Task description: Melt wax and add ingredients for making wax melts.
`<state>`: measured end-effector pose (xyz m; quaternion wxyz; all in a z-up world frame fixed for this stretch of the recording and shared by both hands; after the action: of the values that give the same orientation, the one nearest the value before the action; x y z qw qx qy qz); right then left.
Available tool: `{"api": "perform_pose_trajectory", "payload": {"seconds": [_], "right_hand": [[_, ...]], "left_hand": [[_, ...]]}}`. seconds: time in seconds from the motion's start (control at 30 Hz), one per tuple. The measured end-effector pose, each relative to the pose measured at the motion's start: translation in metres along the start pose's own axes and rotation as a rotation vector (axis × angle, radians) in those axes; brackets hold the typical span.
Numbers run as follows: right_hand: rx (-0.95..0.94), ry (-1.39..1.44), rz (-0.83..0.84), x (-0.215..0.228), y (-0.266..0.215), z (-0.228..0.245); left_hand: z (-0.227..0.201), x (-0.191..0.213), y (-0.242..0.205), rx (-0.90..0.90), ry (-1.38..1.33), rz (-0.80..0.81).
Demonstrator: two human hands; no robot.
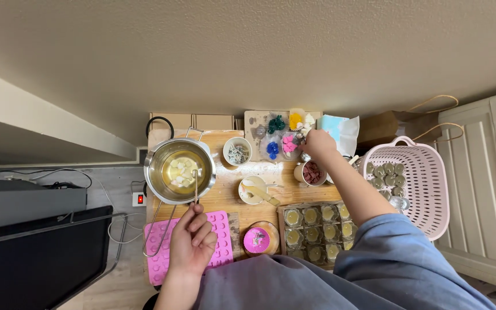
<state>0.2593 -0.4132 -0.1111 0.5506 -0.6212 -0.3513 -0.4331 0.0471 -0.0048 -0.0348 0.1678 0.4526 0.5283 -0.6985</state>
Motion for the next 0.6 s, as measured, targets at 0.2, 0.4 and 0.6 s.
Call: {"api": "perform_pose_trajectory", "payload": {"seconds": [0.2, 0.4, 0.6], "right_hand": [[-0.024, 0.036, -0.020, 0.007, -0.005, 0.002], [-0.057, 0.084, -0.016, -0.003, 0.008, -0.009], [0.054, 0.160, -0.061, 0.046, -0.022, 0.024]], "left_hand": [[0.005, 0.003, -0.001, 0.005, 0.046, -0.048], [0.006, 0.002, -0.001, 0.000, 0.063, -0.055], [0.010, 0.005, 0.001, -0.006, 0.066, -0.060]]}}
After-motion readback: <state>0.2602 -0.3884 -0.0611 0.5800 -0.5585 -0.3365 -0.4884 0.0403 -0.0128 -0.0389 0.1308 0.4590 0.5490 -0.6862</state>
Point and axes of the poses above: each hand's wrist, its own y-axis towards the middle knuckle, its own x-axis out of the back of the hand, z = x × y, the point moved 5 cm from there along y, towards the middle knuckle, and after that the axes turned 1 degree about x, right-handed, at the moved point
